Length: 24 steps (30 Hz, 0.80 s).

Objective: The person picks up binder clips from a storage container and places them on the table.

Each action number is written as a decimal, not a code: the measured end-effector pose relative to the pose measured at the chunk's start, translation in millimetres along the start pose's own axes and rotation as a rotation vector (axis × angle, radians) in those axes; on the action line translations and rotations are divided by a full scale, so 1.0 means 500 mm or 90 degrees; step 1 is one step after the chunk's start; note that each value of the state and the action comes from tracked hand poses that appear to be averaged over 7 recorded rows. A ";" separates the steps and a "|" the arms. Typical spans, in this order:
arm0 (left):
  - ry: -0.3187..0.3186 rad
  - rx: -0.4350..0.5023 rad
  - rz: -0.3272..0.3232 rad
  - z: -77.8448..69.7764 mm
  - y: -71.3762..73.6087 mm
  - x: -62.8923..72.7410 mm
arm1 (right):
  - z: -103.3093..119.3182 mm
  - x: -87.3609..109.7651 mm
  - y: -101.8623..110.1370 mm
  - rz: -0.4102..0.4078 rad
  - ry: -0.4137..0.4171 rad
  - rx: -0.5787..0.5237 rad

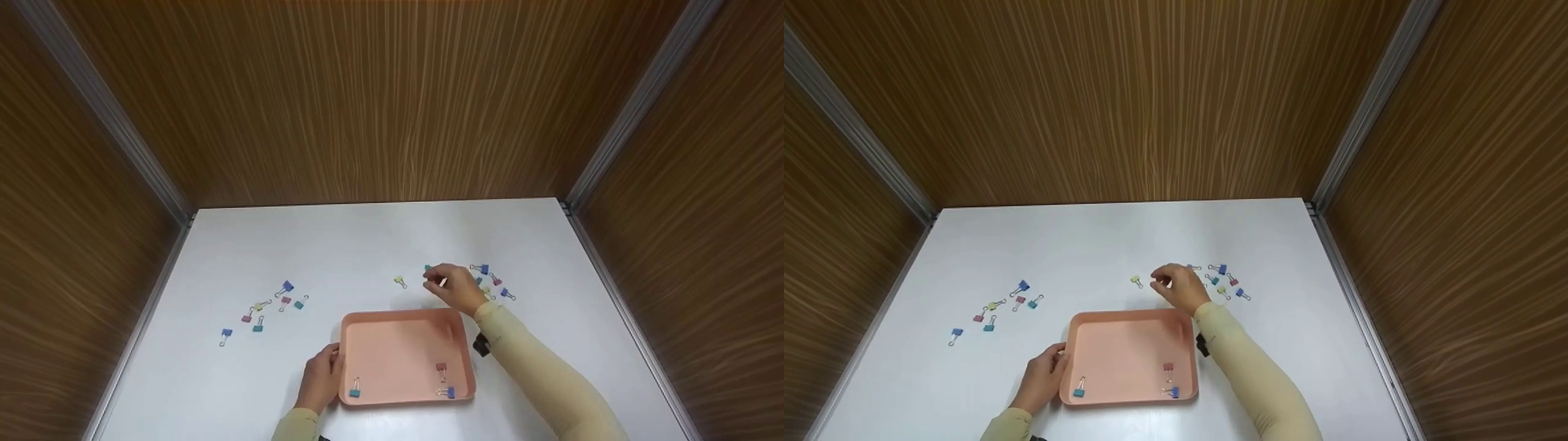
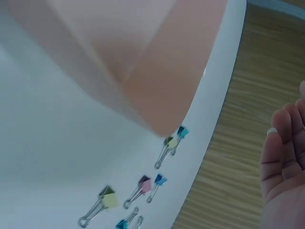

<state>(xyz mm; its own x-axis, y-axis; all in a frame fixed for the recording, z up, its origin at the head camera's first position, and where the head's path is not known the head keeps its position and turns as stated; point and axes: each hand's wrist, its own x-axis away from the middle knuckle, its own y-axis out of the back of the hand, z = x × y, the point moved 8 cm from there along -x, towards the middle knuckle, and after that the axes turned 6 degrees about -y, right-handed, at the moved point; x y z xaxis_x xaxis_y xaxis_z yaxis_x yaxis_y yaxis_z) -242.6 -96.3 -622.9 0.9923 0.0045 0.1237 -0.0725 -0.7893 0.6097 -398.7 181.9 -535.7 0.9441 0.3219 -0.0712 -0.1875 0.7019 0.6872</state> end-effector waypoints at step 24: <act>0.003 0.002 0.010 -0.002 -0.008 -0.003 | 0.144 0.045 -0.193 0.164 0.202 0.105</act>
<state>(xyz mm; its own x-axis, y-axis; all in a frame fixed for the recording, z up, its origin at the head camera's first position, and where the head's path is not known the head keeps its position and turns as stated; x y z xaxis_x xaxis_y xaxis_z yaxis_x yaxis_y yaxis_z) -243.6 -92.5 -624.7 0.9905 -0.0048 0.1372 -0.0877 -0.7910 0.6055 -340.0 75.9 -551.7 0.7378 0.6699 -0.0829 -0.3357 0.4708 0.8159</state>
